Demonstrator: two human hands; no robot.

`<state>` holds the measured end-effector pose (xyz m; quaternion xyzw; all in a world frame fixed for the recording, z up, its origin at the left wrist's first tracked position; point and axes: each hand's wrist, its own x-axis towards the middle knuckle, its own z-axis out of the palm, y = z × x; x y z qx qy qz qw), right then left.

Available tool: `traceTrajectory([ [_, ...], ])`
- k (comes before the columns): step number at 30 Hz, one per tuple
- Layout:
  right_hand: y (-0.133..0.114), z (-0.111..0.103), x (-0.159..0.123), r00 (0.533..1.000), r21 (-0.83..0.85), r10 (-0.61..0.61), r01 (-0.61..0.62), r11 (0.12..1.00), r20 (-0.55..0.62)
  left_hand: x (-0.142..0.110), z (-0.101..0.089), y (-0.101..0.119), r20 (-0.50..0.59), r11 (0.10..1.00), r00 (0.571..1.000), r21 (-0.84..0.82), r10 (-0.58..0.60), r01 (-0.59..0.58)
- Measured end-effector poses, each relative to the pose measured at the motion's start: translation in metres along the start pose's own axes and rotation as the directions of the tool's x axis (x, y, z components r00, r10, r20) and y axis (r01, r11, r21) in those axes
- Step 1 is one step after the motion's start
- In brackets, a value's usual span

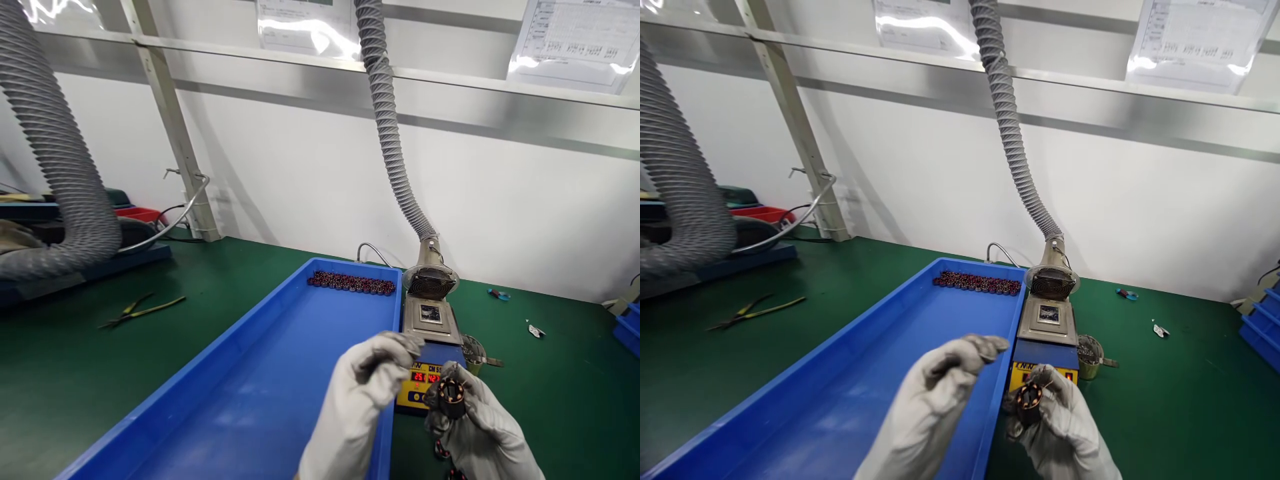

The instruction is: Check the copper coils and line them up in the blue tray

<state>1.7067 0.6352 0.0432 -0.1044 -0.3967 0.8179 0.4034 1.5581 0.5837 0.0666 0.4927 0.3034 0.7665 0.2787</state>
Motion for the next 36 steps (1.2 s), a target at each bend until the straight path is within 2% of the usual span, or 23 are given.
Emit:
traceTrajectory([
  [2, -0.001, -0.001, 0.0, 1.0, 0.02, 0.008, -0.008, 1.0, -0.009, 0.001, -0.002, 0.002, -0.034, 0.997, 0.999, 0.071, -0.02, 0.022],
  [5, -0.001, 0.001, 0.001, 0.999, -0.009, 0.005, -0.005, 1.0, -0.031, 0.001, 0.005, 0.004, 0.108, 0.955, 0.975, 0.247, -0.195, 0.164],
  [7, 0.001, 0.003, 0.004, 0.999, -0.049, -0.018, 0.016, 0.999, -0.034, 0.001, 0.013, 0.004, 0.183, 0.953, 0.958, 0.249, -0.221, 0.172],
  [11, 0.007, 0.002, 0.01, 0.979, -0.161, -0.174, 0.156, 0.975, -0.107, -0.003, 0.018, 0.004, 0.155, 0.965, 0.986, 0.244, 0.063, -0.1],
  [12, 0.009, 0.0, 0.01, 0.958, -0.222, -0.243, 0.207, 0.953, -0.151, -0.003, 0.016, 0.005, 0.136, 0.957, 0.983, 0.244, 0.125, -0.155],
  [14, 0.012, -0.002, 0.011, 0.887, -0.374, -0.404, 0.305, 0.876, -0.222, -0.003, 0.011, 0.006, 0.068, 0.955, 0.982, 0.228, 0.178, -0.189],
  [15, 0.015, -0.003, 0.01, 0.841, -0.447, -0.489, 0.355, 0.821, -0.232, -0.002, 0.009, 0.006, 0.016, 0.961, 0.985, 0.221, 0.17, -0.169],
  [17, 0.021, -0.003, 0.009, 0.719, -0.584, -0.669, 0.464, 0.665, -0.19, 0.0, 0.007, 0.006, -0.055, 0.978, 0.998, 0.207, 0.044, -0.031],
  [18, 0.025, -0.002, 0.009, 0.642, -0.653, -0.755, 0.517, 0.554, -0.132, 0.001, 0.008, 0.005, -0.044, 0.979, 0.998, 0.195, -0.054, 0.062],
  [20, 0.033, 0.0, 0.008, 0.47, -0.791, -0.881, 0.558, 0.251, 0.052, 0.002, 0.014, -0.001, 0.075, 0.96, 0.963, 0.133, -0.259, 0.248],
  [22, 0.039, 0.002, 0.009, 0.332, -0.857, -0.902, 0.509, -0.074, 0.275, 0.0, 0.022, -0.011, 0.168, 0.934, 0.92, 0.003, -0.353, 0.358],
  [23, 0.041, 0.003, 0.009, 0.289, -0.856, -0.886, 0.478, -0.196, 0.364, -0.002, 0.026, -0.017, 0.164, 0.918, 0.914, -0.084, -0.371, 0.388],
  [24, 0.042, 0.003, 0.01, 0.258, -0.846, -0.87, 0.457, -0.274, 0.421, -0.004, 0.029, -0.022, 0.129, 0.896, 0.914, -0.185, -0.386, 0.404],
  [25, 0.042, 0.003, 0.011, 0.237, -0.838, -0.864, 0.45, -0.308, 0.444, -0.006, 0.03, -0.027, 0.072, 0.874, 0.918, -0.286, -0.389, 0.393],
  [26, 0.042, 0.002, 0.012, 0.222, -0.84, -0.873, 0.45, -0.304, 0.435, -0.007, 0.03, -0.03, 0.014, 0.856, 0.923, -0.371, -0.383, 0.361],
  [29, 0.038, -0.002, 0.014, 0.195, -0.86, -0.912, 0.447, -0.246, 0.361, -0.004, 0.024, -0.027, -0.163, 0.85, 0.931, -0.481, -0.328, 0.215],
  [31, 0.036, -0.004, 0.014, 0.188, -0.857, -0.911, 0.448, -0.254, 0.368, 0.002, 0.021, -0.017, -0.163, 0.872, 0.92, -0.412, -0.356, 0.265],
  [34, 0.036, -0.002, 0.013, 0.205, -0.85, -0.904, 0.466, -0.247, 0.376, 0.009, 0.023, -0.005, -0.062, 0.865, 0.87, -0.161, -0.489, 0.475],
  [36, 0.037, 0.001, 0.013, 0.21, -0.852, -0.905, 0.465, -0.241, 0.371, 0.008, 0.028, -0.006, -0.12, 0.86, 0.852, -0.103, -0.509, 0.499],
])
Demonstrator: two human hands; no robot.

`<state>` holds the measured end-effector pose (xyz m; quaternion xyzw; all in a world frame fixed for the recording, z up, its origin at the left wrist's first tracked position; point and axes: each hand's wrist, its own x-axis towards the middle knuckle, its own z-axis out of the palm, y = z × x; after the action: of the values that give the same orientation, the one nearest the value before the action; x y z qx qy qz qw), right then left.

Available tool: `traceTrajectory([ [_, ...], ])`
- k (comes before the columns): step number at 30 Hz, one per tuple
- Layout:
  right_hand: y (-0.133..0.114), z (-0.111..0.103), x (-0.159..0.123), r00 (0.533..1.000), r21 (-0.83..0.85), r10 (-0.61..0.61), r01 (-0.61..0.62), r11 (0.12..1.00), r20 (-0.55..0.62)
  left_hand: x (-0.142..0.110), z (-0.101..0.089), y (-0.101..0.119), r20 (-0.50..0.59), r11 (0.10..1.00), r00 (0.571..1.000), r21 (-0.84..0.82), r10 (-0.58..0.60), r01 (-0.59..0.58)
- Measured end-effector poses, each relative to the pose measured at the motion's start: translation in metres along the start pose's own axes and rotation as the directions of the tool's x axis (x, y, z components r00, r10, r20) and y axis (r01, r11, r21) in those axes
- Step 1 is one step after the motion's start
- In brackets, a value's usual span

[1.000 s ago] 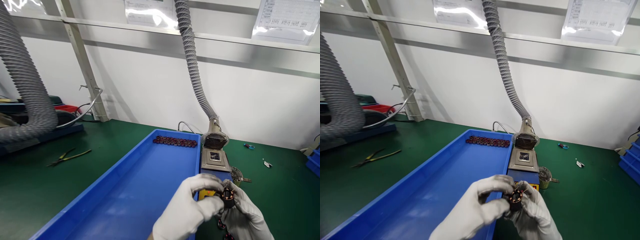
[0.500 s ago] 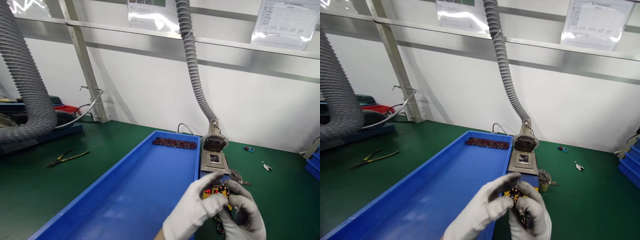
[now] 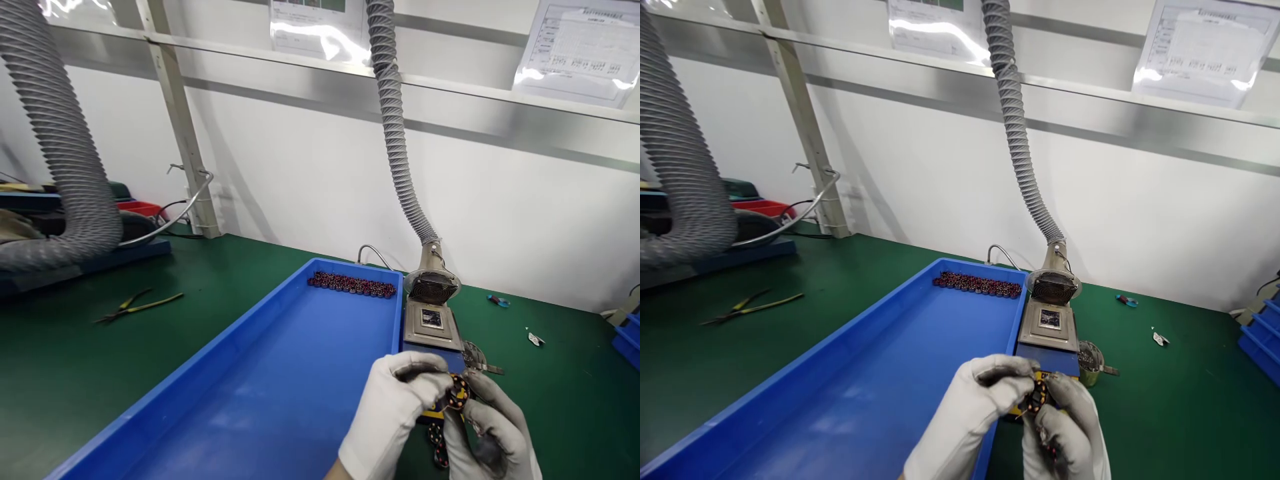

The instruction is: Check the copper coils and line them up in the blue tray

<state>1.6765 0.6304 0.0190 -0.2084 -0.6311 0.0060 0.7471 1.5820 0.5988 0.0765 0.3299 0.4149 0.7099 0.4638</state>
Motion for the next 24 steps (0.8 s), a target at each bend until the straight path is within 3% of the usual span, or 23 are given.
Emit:
traceTrajectory([
  [3, -0.001, 0.001, 0.0, 1.0, -0.003, -0.008, 0.008, 1.0, 0.012, 0.0, 0.003, -0.011, -0.127, 0.978, 0.988, -0.178, 0.091, -0.113],
  [6, 0.003, 0.001, -0.002, 1.0, 0.003, -0.006, 0.006, 1.0, 0.004, -0.001, -0.001, -0.017, -0.189, 0.911, 0.957, -0.31, 0.221, -0.272],
  [8, 0.004, 0.001, -0.003, 1.0, 0.022, -0.001, 0.001, 1.0, 0.004, -0.001, -0.004, -0.013, -0.12, 0.931, 0.972, -0.286, 0.202, -0.229],
  [11, 0.001, 0.0, -0.004, 0.999, 0.056, 0.031, -0.031, 0.998, 0.008, -0.003, -0.004, -0.004, 0.012, 0.981, 0.997, -0.181, 0.079, -0.076],
  [13, -0.002, 0.001, -0.003, 0.999, 0.059, 0.036, -0.037, 0.998, 0.015, -0.003, -0.001, 0.0, 0.003, 0.99, 0.999, -0.135, 0.051, -0.05],
  [17, -0.004, 0.001, -0.005, 0.997, 0.09, 0.008, -0.015, 0.996, 0.075, -0.002, 0.0, -0.003, -0.063, 0.987, 0.991, -0.107, 0.116, -0.122],
  [22, 0.005, -0.001, -0.007, 0.99, 0.155, 0.088, -0.105, 0.982, 0.109, -0.002, -0.012, 0.004, -0.182, 0.891, 0.949, -0.335, 0.258, -0.307],
  [24, 0.011, -0.007, -0.005, 0.977, 0.195, 0.125, -0.159, 0.968, 0.175, -0.008, -0.022, 0.01, -0.236, 0.885, 0.935, -0.326, 0.265, -0.333],
])
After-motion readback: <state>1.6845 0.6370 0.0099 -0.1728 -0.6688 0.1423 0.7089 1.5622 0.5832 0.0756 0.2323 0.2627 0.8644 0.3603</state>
